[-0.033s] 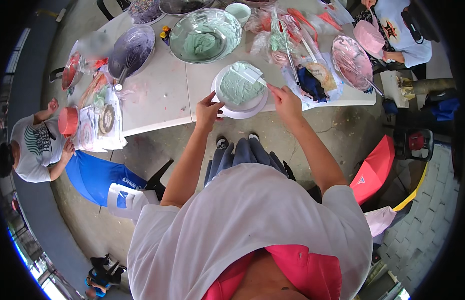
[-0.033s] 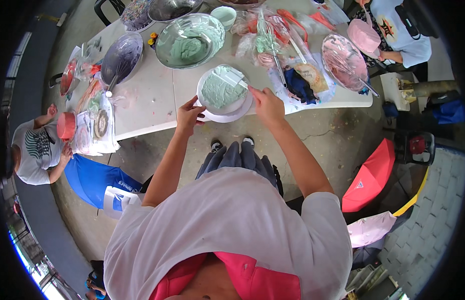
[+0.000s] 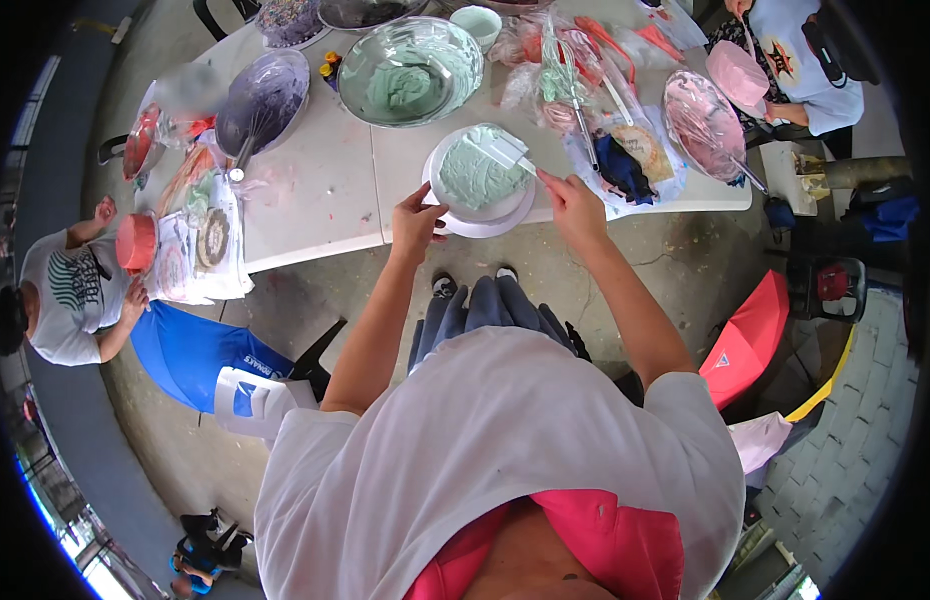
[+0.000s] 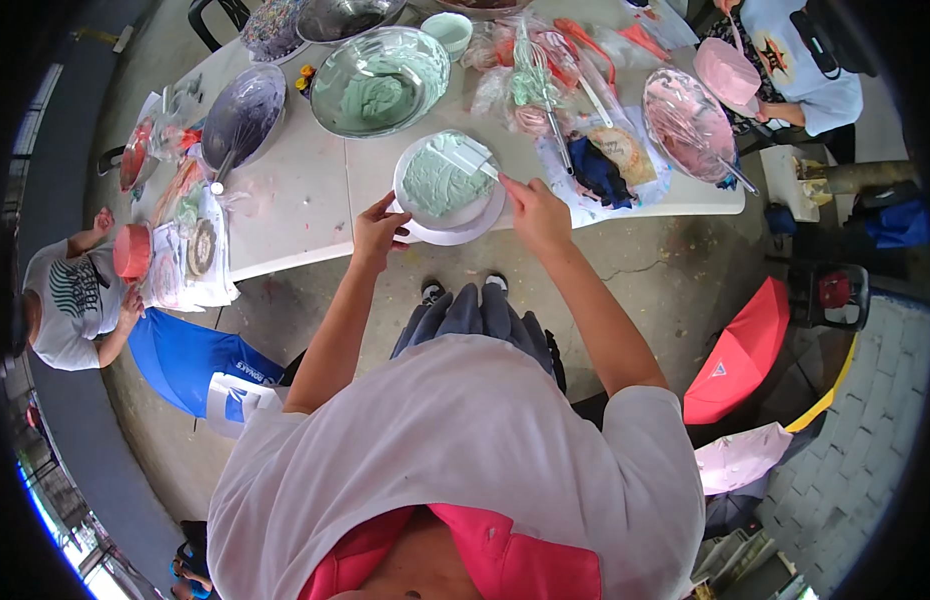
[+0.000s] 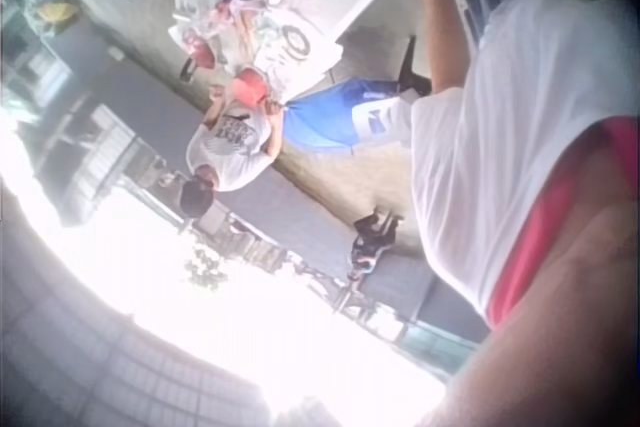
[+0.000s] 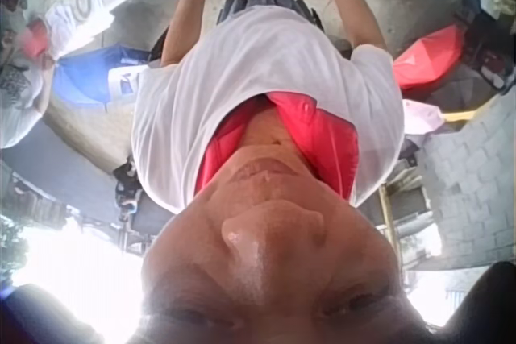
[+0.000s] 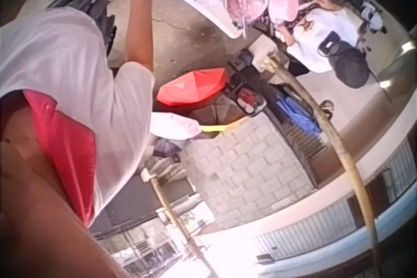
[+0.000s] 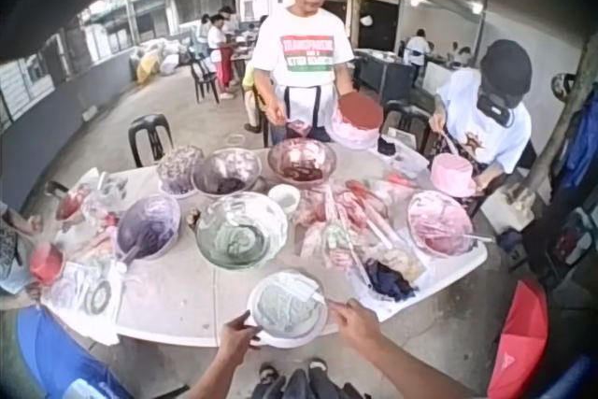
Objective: The person spreads green frosting onto the top and sides of a white cake using a spatula while holding the cake stand.
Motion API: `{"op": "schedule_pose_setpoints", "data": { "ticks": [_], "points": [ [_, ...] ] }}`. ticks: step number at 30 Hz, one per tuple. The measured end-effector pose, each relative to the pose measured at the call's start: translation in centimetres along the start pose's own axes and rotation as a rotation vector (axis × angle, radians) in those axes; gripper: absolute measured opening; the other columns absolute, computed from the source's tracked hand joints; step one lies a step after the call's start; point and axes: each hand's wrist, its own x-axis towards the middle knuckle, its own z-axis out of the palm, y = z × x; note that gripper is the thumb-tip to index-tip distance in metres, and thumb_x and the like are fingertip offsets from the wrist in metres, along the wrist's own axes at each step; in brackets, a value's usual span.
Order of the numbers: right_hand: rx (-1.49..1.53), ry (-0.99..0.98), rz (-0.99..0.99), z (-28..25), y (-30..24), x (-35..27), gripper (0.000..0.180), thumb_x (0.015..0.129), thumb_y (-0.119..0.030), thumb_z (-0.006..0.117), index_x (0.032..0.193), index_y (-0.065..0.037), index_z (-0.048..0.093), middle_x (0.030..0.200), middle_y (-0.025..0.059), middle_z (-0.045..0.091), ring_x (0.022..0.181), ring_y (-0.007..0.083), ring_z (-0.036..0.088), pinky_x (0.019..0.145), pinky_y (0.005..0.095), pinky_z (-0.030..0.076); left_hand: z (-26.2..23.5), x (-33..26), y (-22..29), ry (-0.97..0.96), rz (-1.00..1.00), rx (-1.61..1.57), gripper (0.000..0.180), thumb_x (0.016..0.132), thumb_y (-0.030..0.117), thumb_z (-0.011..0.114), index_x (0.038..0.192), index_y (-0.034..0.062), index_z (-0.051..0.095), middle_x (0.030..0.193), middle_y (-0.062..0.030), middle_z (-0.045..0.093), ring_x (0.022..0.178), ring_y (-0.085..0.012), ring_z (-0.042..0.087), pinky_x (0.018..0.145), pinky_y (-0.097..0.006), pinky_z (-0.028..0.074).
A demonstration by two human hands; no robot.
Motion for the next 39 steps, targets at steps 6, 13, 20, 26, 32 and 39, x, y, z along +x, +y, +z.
{"op": "schedule_pose_setpoints", "data": {
  "ticks": [6, 13, 20, 26, 32, 39],
  "points": [
    [0.063, -0.063, 0.106, -1.3, -0.6, -4.7, 0.03, 0.08, -0.012, 0.055, 0.107, -0.024, 0.061, 0.069, 0.0075, 0.049, 0.058, 0.0258, 0.053, 0.052, 0.0362, 0.043, 0.0, -0.1, 0.2, 0.015, -0.009, 0.011, 0.058, 0.069, 0.002, 0.062, 0.124, 0.0035, 0.044, 0.075, -0.0051, 0.058, 0.057, -0.0111, 0.055, 0.037, -0.024, 0.048],
    [0.136, -0.079, 0.035, 0.0, -2.6, -6.1, 0.035, 0.077, -0.011, 0.057, 0.109, -0.025, 0.059, 0.07, 0.0069, 0.048, 0.059, 0.0262, 0.054, 0.052, 0.0374, 0.044, 0.0, 0.1, 0.1, 0.006, -0.007, 0.019, 0.053, 0.071, 0.003, 0.062, 0.122, 0.0053, 0.047, 0.074, -0.0034, 0.058, 0.059, -0.0109, 0.056, 0.04, -0.025, 0.048],
    [-0.013, -0.068, -0.045, 0.8, -2.6, -0.5, 0.03, 0.08, -0.012, 0.054, 0.106, -0.024, 0.061, 0.068, 0.0078, 0.048, 0.058, 0.0266, 0.053, 0.052, 0.0377, 0.043, 0.1, -0.1, 0.4, 0.001, -0.012, 0.023, 0.057, 0.07, 0.001, 0.062, 0.124, 0.0034, 0.045, 0.074, -0.0055, 0.059, 0.056, -0.0114, 0.055, 0.037, -0.024, 0.048],
    [0.032, -0.059, 0.037, 0.0, -0.8, -0.1, 0.03, 0.079, -0.012, 0.055, 0.106, -0.024, 0.061, 0.069, 0.0088, 0.049, 0.061, 0.027, 0.055, 0.054, 0.0372, 0.044, 0.0, -0.1, 0.2, 0.002, -0.003, 0.021, 0.056, 0.07, 0.001, 0.062, 0.124, 0.0026, 0.044, 0.076, -0.0057, 0.058, 0.057, -0.0112, 0.054, 0.038, -0.024, 0.048],
    [0.173, -0.07, 0.062, -1.7, -0.8, -5.2, 0.033, 0.077, -0.009, 0.058, 0.107, -0.021, 0.061, 0.068, 0.007, 0.048, 0.057, 0.0244, 0.053, 0.052, 0.0346, 0.042, 0.0, 0.0, 0.1, -0.009, -0.007, 0.008, 0.056, 0.071, 0.002, 0.061, 0.124, 0.0028, 0.044, 0.076, -0.0053, 0.058, 0.057, -0.011, 0.054, 0.038, -0.024, 0.048],
    [0.161, -0.092, 0.001, -1.9, -2.4, -6.7, 0.036, 0.075, -0.007, 0.058, 0.107, -0.022, 0.061, 0.067, 0.0048, 0.047, 0.056, 0.0215, 0.053, 0.049, 0.0328, 0.042, 0.3, 0.0, 0.2, -0.026, -0.005, 0.04, 0.052, 0.073, 0.005, 0.063, 0.123, 0.0051, 0.047, 0.078, -0.0042, 0.059, 0.061, -0.0109, 0.055, 0.042, -0.024, 0.049]
  ]
}}
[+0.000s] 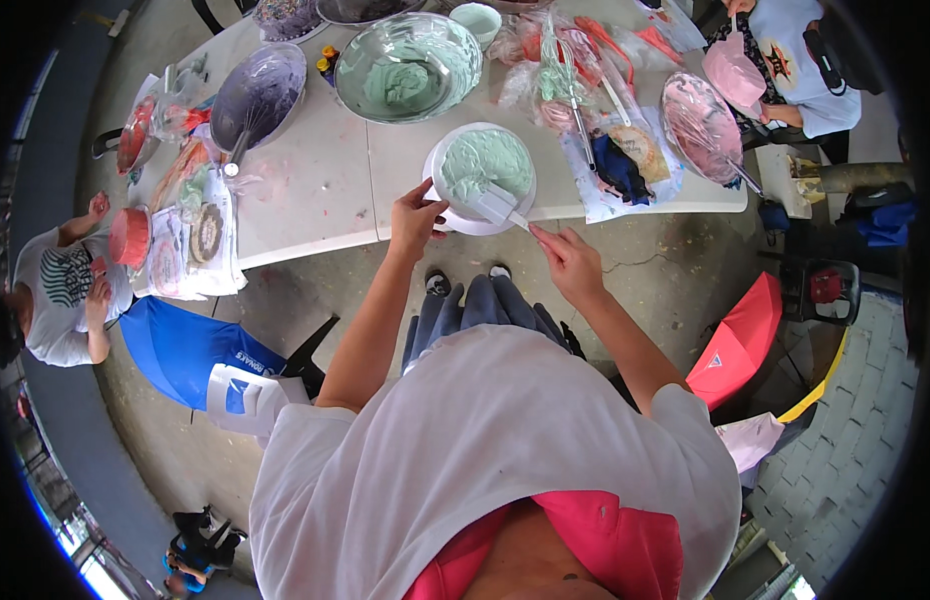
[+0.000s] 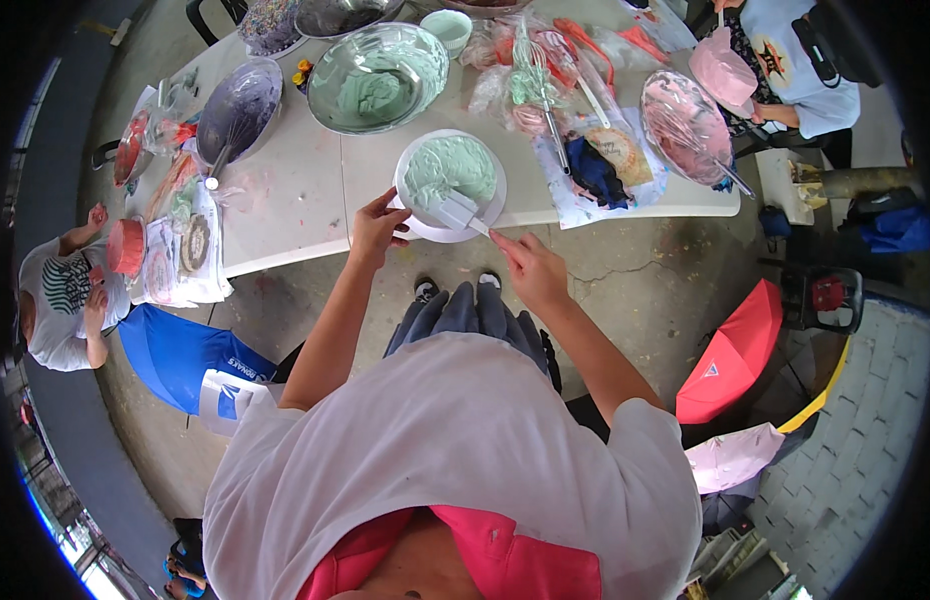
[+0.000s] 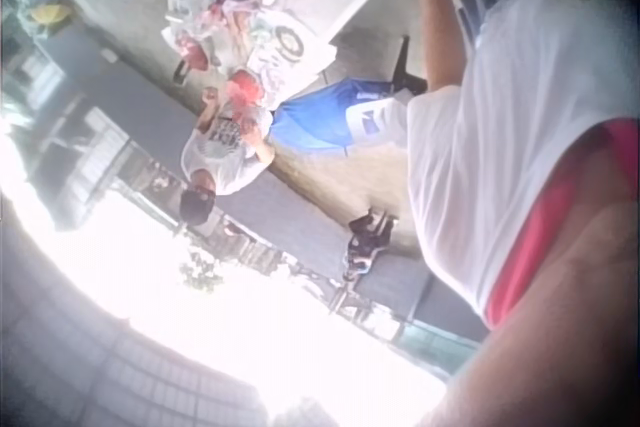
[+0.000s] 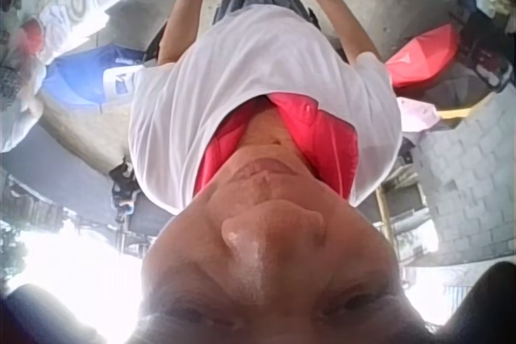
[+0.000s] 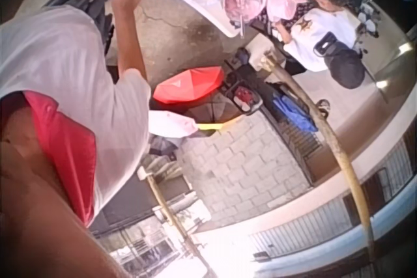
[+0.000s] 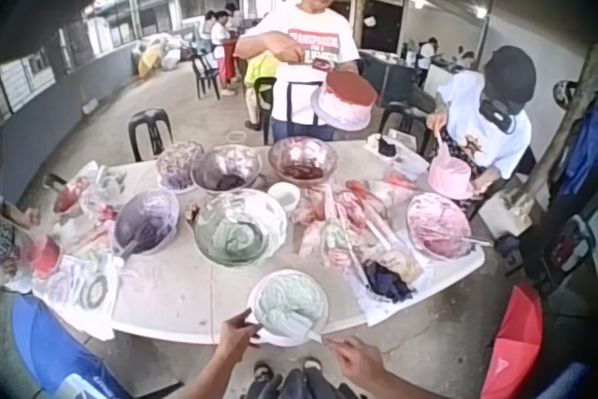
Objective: The person spreads green frosting onto the top and sides of a white cake using a spatula while holding the cake stand.
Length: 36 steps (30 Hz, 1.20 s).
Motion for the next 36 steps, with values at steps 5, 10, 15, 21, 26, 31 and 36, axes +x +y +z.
{"op": "schedule_pose_setpoints", "data": {
  "ticks": [5, 10, 15, 21, 26, 31, 36],
  "points": [
    [-0.062, 0.009, -0.038, 1.1, 0.0, 1.3, 0.037, 0.074, -0.006, 0.059, 0.106, -0.025, 0.061, 0.067, 0.0034, 0.047, 0.055, 0.0208, 0.053, 0.048, 0.0326, 0.042, 0.2, 0.1, 0.0, 0.001, -0.008, 0.003, 0.053, 0.073, 0.004, 0.062, 0.123, 0.0043, 0.046, 0.079, -0.0049, 0.059, 0.062, -0.0115, 0.056, 0.043, -0.025, 0.049],
    [-0.06, 0.006, -0.066, 2.0, -0.3, 2.2, 0.035, 0.076, -0.007, 0.058, 0.107, -0.024, 0.061, 0.067, 0.0042, 0.046, 0.054, 0.021, 0.051, 0.049, 0.033, 0.041, 0.1, 0.2, -0.1, 0.003, 0.001, 0.007, 0.054, 0.072, 0.004, 0.062, 0.123, 0.0033, 0.045, 0.08, -0.0055, 0.059, 0.062, -0.0119, 0.056, 0.043, -0.025, 0.05],
    [-0.049, 0.047, -0.134, 2.2, -0.4, 3.8, 0.034, 0.077, -0.007, 0.058, 0.106, -0.023, 0.061, 0.067, 0.0055, 0.047, 0.054, 0.0224, 0.051, 0.049, 0.0339, 0.041, 0.1, 0.2, -0.1, 0.017, -0.012, 0.014, 0.055, 0.072, 0.005, 0.062, 0.124, 0.003, 0.045, 0.079, -0.0053, 0.059, 0.061, -0.0116, 0.055, 0.043, -0.025, 0.049],
    [-0.156, -0.019, -0.09, 1.9, 0.4, 5.7, 0.036, 0.077, -0.009, 0.056, 0.108, -0.027, 0.06, 0.072, 0.0051, 0.049, 0.06, 0.0253, 0.055, 0.053, 0.0368, 0.045, 0.1, 0.3, -0.2, 0.01, -0.005, 0.04, 0.054, 0.073, 0.005, 0.062, 0.124, 0.0034, 0.045, 0.078, -0.0047, 0.059, 0.061, -0.0111, 0.055, 0.043, -0.025, 0.049],
    [-0.123, 0.027, 0.0, 1.2, 1.4, 6.1, 0.032, 0.079, -0.012, 0.056, 0.107, -0.026, 0.061, 0.069, 0.0063, 0.048, 0.06, 0.0256, 0.054, 0.053, 0.0366, 0.044, 0.1, 0.3, -0.2, 0.015, -0.005, 0.041, 0.054, 0.072, 0.005, 0.063, 0.123, 0.0041, 0.046, 0.078, -0.0046, 0.059, 0.061, -0.0109, 0.055, 0.043, -0.025, 0.049],
    [-0.025, -0.011, 0.075, 0.6, 2.0, 4.5, 0.029, 0.08, -0.014, 0.056, 0.107, -0.025, 0.061, 0.067, 0.0071, 0.047, 0.058, 0.0254, 0.052, 0.053, 0.0366, 0.042, 0.1, 0.4, -0.3, 0.021, 0.0, 0.039, 0.053, 0.072, 0.005, 0.063, 0.122, 0.0046, 0.047, 0.078, -0.0044, 0.059, 0.061, -0.0109, 0.055, 0.042, -0.025, 0.049],
    [-0.002, -0.051, 0.072, 0.4, 2.0, 2.9, 0.029, 0.081, -0.014, 0.055, 0.107, -0.025, 0.061, 0.067, 0.0069, 0.047, 0.059, 0.0251, 0.052, 0.053, 0.036, 0.042, 0.3, 0.1, 0.1, 0.018, -0.001, 0.033, 0.053, 0.072, 0.005, 0.062, 0.122, 0.0048, 0.047, 0.077, -0.0043, 0.058, 0.061, -0.011, 0.055, 0.042, -0.024, 0.049]
  ]
}}
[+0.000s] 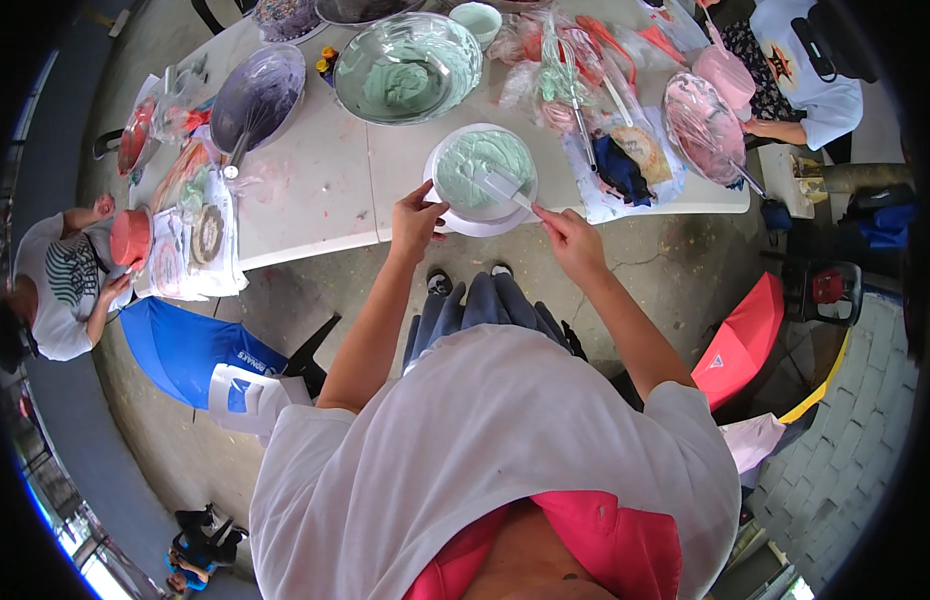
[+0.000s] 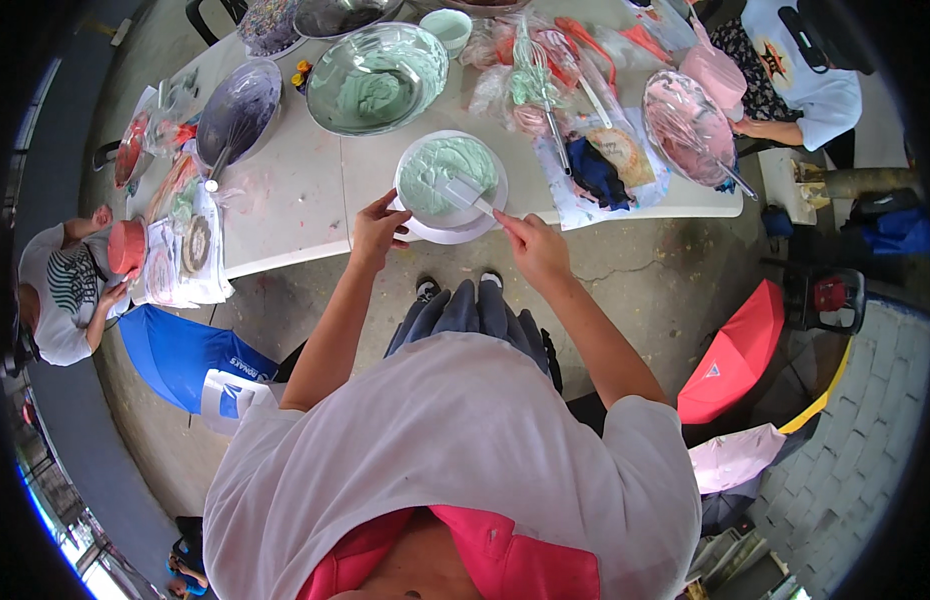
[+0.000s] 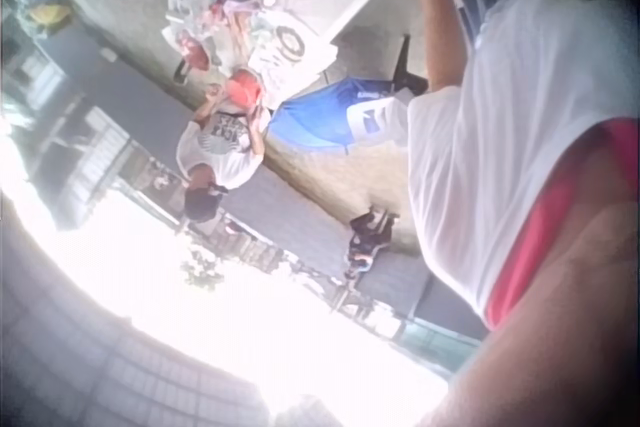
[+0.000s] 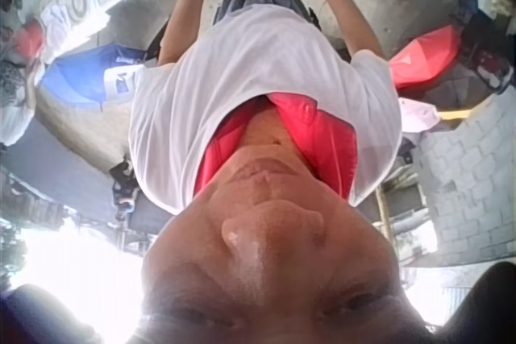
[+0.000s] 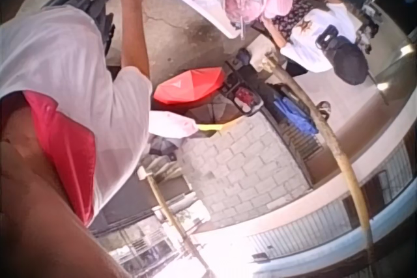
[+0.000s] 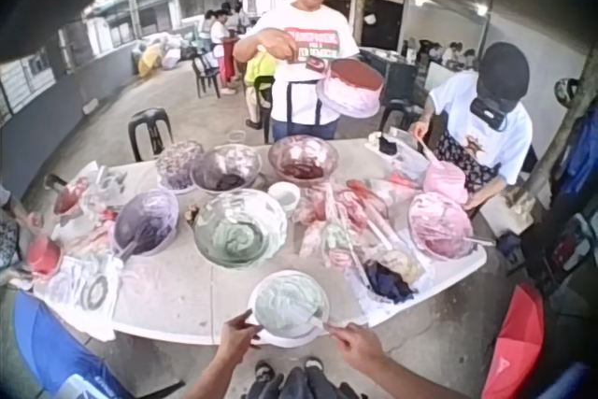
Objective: The person spreads green frosting onto the top and sides of a white cake using a spatula while holding the cake stand.
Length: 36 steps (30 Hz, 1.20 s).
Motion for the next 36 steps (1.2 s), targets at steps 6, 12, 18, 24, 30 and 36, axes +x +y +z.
{"op": "schedule_pose_setpoints", "data": {
  "ticks": [6, 12, 18, 24, 30, 36],
  "points": [
    [-0.051, -0.056, -0.048, -1.0, -0.1, -0.9, 0.03, 0.08, -0.012, 0.055, 0.107, -0.024, 0.061, 0.068, 0.006, 0.048, 0.06, 0.0238, 0.053, 0.053, 0.0356, 0.042, 0.0, 0.1, -0.1, 0.005, 0.008, -0.013, 0.056, 0.07, 0.003, 0.062, 0.123, 0.0019, 0.045, 0.077, -0.006, 0.058, 0.058, -0.0115, 0.054, 0.038, -0.023, 0.048],
    [-0.073, -0.055, -0.067, -3.4, 0.0, -1.4, 0.029, 0.078, -0.01, 0.056, 0.104, -0.022, 0.063, 0.068, 0.0047, 0.048, 0.056, 0.0223, 0.052, 0.051, 0.0332, 0.042, -0.1, -0.1, 0.1, -0.003, 0.008, -0.013, 0.056, 0.07, 0.003, 0.062, 0.123, 0.0025, 0.045, 0.077, -0.0058, 0.058, 0.058, -0.0115, 0.054, 0.039, -0.024, 0.048],
    [0.003, 0.025, -0.033, -2.6, -0.8, -1.8, 0.029, 0.077, -0.01, 0.058, 0.102, -0.021, 0.063, 0.067, 0.0046, 0.049, 0.054, 0.0218, 0.051, 0.05, 0.0323, 0.041, -0.1, -0.2, 0.2, 0.003, -0.001, 0.019, 0.053, 0.072, 0.006, 0.062, 0.122, 0.0044, 0.047, 0.077, -0.0038, 0.059, 0.061, -0.0108, 0.055, 0.043, -0.025, 0.048],
    [0.055, 0.068, -0.028, -0.6, -1.9, -1.1, 0.026, 0.077, -0.011, 0.058, 0.101, -0.021, 0.064, 0.067, 0.005, 0.049, 0.057, 0.0226, 0.052, 0.05, 0.0331, 0.041, -0.1, 0.0, 0.0, -0.009, 0.003, 0.014, 0.053, 0.071, 0.006, 0.063, 0.122, 0.0045, 0.047, 0.077, -0.0041, 0.059, 0.06, -0.0109, 0.055, 0.043, -0.025, 0.048],
    [-0.022, 0.016, -0.033, -1.5, -0.7, -2.8, 0.025, 0.079, -0.012, 0.057, 0.102, -0.021, 0.063, 0.067, 0.0054, 0.05, 0.058, 0.0232, 0.052, 0.05, 0.0335, 0.041, 0.0, -0.1, 0.2, -0.002, -0.006, 0.029, 0.054, 0.071, 0.006, 0.063, 0.122, 0.0053, 0.047, 0.076, -0.0038, 0.059, 0.059, -0.0109, 0.054, 0.043, -0.025, 0.048],
    [-0.07, 0.034, 0.03, -4.6, -1.6, -3.0, 0.025, 0.08, -0.012, 0.056, 0.102, -0.022, 0.063, 0.067, 0.0056, 0.05, 0.057, 0.023, 0.052, 0.05, 0.0336, 0.041, -0.3, 0.0, 0.0, 0.0, -0.011, 0.008, 0.053, 0.071, 0.005, 0.063, 0.122, 0.0057, 0.048, 0.076, -0.0039, 0.059, 0.06, -0.0107, 0.054, 0.043, -0.025, 0.048]
  ]
}}
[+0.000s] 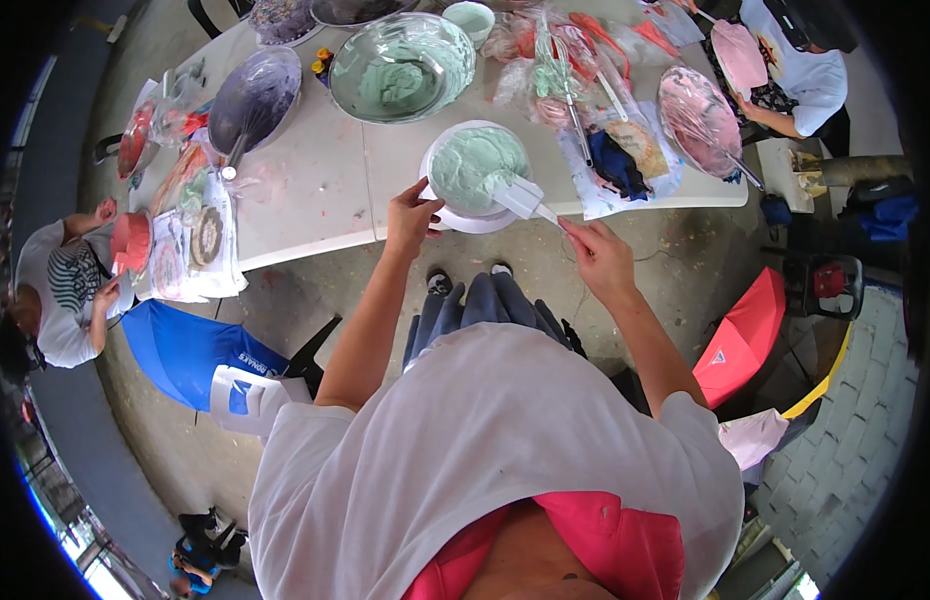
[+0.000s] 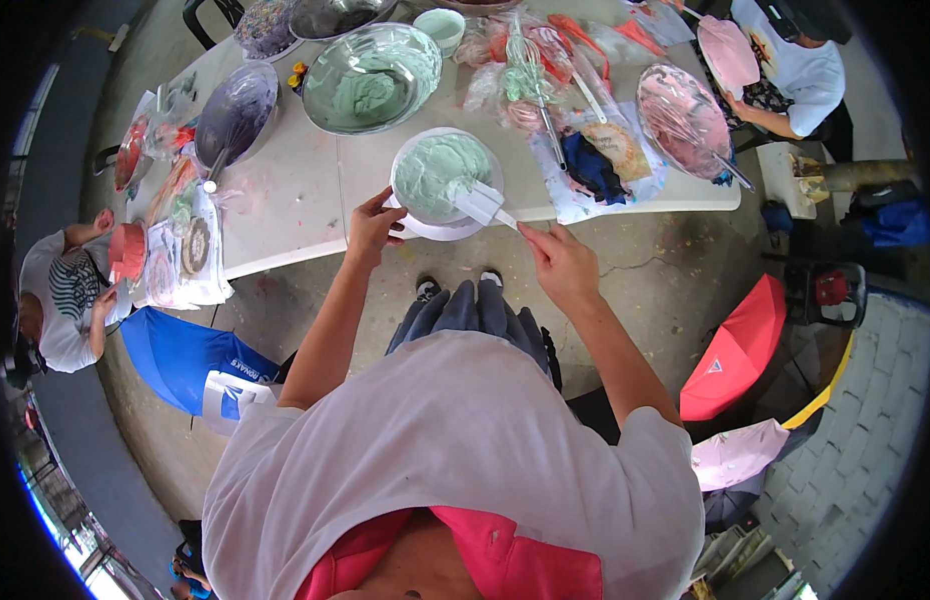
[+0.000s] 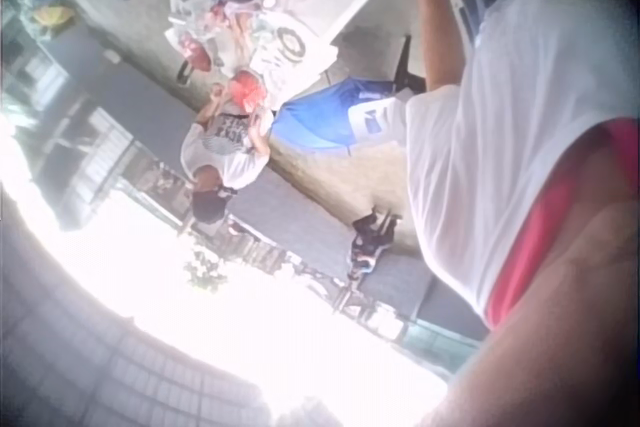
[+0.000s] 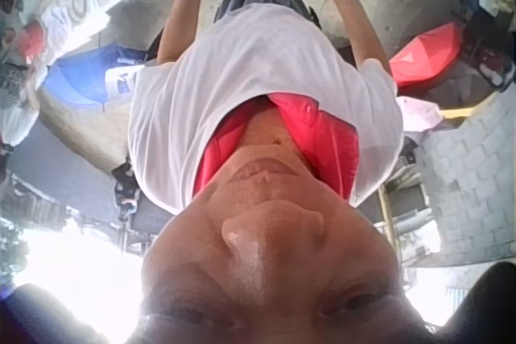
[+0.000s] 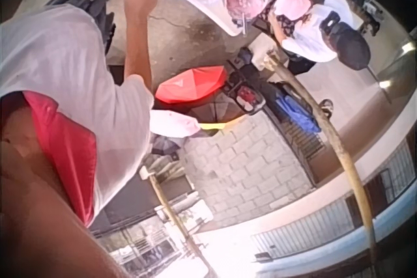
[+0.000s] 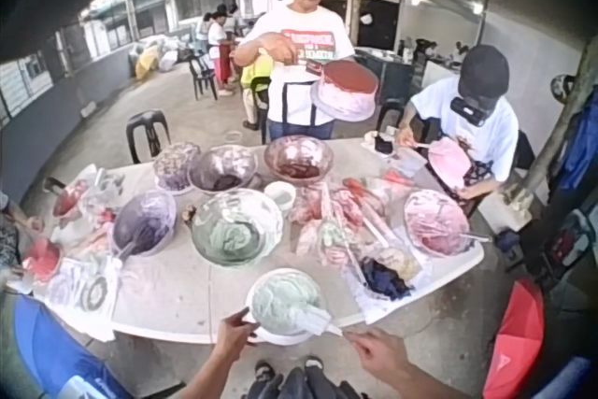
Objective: The person spreads green frosting onto the top and sides of a white cake using a spatula while holding the cake stand.
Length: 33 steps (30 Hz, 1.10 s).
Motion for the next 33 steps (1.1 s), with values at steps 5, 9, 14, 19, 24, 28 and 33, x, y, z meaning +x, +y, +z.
{"op": "schedule_pose_setpoints", "data": {
  "ticks": [5, 9, 14, 19, 24, 28, 33],
  "points": [
    [0.108, 0.073, -0.012, 2.9, -1.8, 1.3, 0.026, 0.078, -0.011, 0.058, 0.102, -0.022, 0.064, 0.066, 0.0058, 0.049, 0.055, 0.0234, 0.051, 0.049, 0.0337, 0.041, 0.2, 0.1, 0.1, -0.003, 0.002, 0.001, 0.054, 0.071, 0.006, 0.064, 0.122, 0.0052, 0.048, 0.076, -0.0038, 0.059, 0.059, -0.0108, 0.055, 0.043, -0.025, 0.048],
    [0.154, 0.088, -0.009, 5.4, -2.7, 1.8, 0.025, 0.078, -0.011, 0.058, 0.1, -0.021, 0.064, 0.066, 0.0055, 0.049, 0.056, 0.0239, 0.052, 0.049, 0.0342, 0.041, 0.2, 0.1, 0.0, -0.003, 0.005, 0.008, 0.054, 0.071, 0.006, 0.064, 0.122, 0.0049, 0.047, 0.075, -0.0037, 0.059, 0.059, -0.0107, 0.055, 0.043, -0.025, 0.048],
    [0.105, 0.092, -0.041, 6.5, -2.4, 0.3, 0.024, 0.077, -0.011, 0.059, 0.099, -0.021, 0.064, 0.067, 0.0053, 0.05, 0.056, 0.0244, 0.054, 0.049, 0.0345, 0.042, 0.1, 0.1, -0.1, -0.006, 0.006, -0.006, 0.054, 0.071, 0.006, 0.064, 0.122, 0.005, 0.047, 0.076, -0.0039, 0.059, 0.06, -0.0106, 0.055, 0.043, -0.025, 0.049],
    [0.075, 0.093, 0.002, 5.5, -1.1, -1.2, 0.026, 0.078, -0.012, 0.059, 0.101, -0.022, 0.064, 0.068, 0.0051, 0.05, 0.056, 0.0242, 0.054, 0.049, 0.0341, 0.043, 0.0, 0.1, -0.1, -0.01, 0.004, -0.015, 0.053, 0.071, 0.006, 0.064, 0.122, 0.0063, 0.048, 0.077, -0.0041, 0.059, 0.061, -0.0106, 0.055, 0.043, -0.025, 0.049],
    [0.024, 0.087, 0.031, 4.0, 0.8, -2.3, 0.026, 0.078, -0.013, 0.059, 0.102, -0.022, 0.063, 0.068, 0.0047, 0.05, 0.054, 0.0233, 0.053, 0.048, 0.0326, 0.042, 0.1, 0.1, 0.0, -0.009, -0.005, 0.003, 0.053, 0.071, 0.006, 0.064, 0.121, 0.0068, 0.049, 0.076, -0.0038, 0.059, 0.06, -0.0106, 0.055, 0.043, -0.025, 0.049],
    [0.066, 0.103, 0.029, 2.4, 1.0, -2.5, 0.026, 0.079, -0.012, 0.058, 0.103, -0.022, 0.063, 0.067, 0.005, 0.05, 0.053, 0.021, 0.052, 0.048, 0.0312, 0.042, 0.0, 0.2, -0.2, 0.0, -0.004, 0.004, 0.053, 0.071, 0.006, 0.064, 0.121, 0.0068, 0.049, 0.076, -0.0035, 0.059, 0.059, -0.0106, 0.055, 0.043, -0.025, 0.048],
    [0.151, 0.174, 0.031, 3.8, 1.0, -0.3, 0.027, 0.08, -0.012, 0.058, 0.104, -0.022, 0.062, 0.066, 0.0051, 0.05, 0.055, 0.0199, 0.052, 0.05, 0.0315, 0.042, 0.1, 0.2, -0.3, -0.009, 0.005, -0.003, 0.052, 0.071, 0.006, 0.064, 0.121, 0.0068, 0.049, 0.075, -0.0034, 0.059, 0.059, -0.0107, 0.055, 0.043, -0.025, 0.048]
  ]
}}
